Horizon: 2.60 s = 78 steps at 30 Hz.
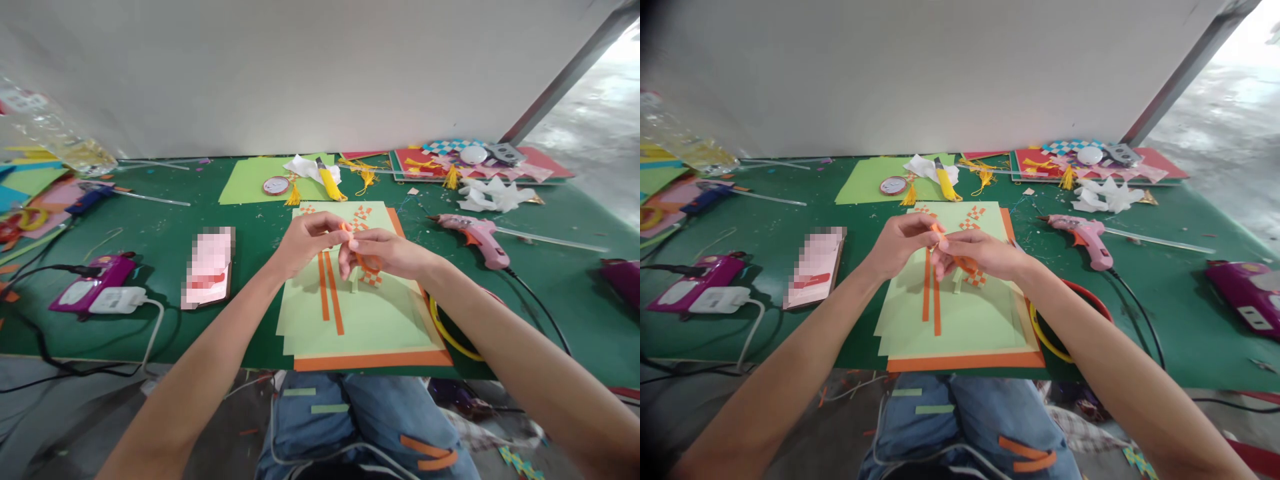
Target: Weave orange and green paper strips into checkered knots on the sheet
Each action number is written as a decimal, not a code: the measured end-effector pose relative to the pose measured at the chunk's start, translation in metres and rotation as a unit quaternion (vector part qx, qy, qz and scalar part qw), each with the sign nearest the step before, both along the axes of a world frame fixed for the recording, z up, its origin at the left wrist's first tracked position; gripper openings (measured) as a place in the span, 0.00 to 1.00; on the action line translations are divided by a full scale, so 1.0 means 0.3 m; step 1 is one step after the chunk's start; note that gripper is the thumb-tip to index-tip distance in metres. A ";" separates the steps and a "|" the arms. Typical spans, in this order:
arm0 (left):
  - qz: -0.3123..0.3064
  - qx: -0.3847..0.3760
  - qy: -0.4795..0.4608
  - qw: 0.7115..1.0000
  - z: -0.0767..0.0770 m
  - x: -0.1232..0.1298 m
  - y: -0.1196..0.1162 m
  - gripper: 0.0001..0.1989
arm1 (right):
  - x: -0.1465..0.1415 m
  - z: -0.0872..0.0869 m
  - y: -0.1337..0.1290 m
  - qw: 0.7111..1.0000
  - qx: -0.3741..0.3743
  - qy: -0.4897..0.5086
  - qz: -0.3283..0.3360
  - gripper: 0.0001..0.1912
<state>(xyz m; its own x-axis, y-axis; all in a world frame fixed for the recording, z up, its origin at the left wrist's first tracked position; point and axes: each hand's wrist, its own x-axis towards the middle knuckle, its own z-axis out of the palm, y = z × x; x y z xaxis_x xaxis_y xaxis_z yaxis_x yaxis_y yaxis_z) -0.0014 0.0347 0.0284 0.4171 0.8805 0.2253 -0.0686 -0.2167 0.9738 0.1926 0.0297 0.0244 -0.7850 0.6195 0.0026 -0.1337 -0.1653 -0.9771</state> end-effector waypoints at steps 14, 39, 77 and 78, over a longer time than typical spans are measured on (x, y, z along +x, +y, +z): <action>0.054 0.194 0.071 0.977 -0.007 0.013 -0.017 0.07 | 0.006 -0.017 0.031 0.985 0.010 -0.016 -0.170 0.09; 0.094 0.073 -0.027 0.993 -0.001 0.005 -0.006 0.07 | 0.018 -0.003 0.030 0.993 -0.007 -0.025 -0.118 0.12; 0.077 0.093 -0.011 0.993 0.001 0.009 -0.022 0.08 | 0.005 -0.013 0.032 0.983 0.025 -0.015 -0.183 0.13; 0.071 0.097 -0.009 0.993 0.000 0.011 -0.024 0.08 | 0.003 -0.014 0.031 0.984 0.021 -0.007 -0.179 0.12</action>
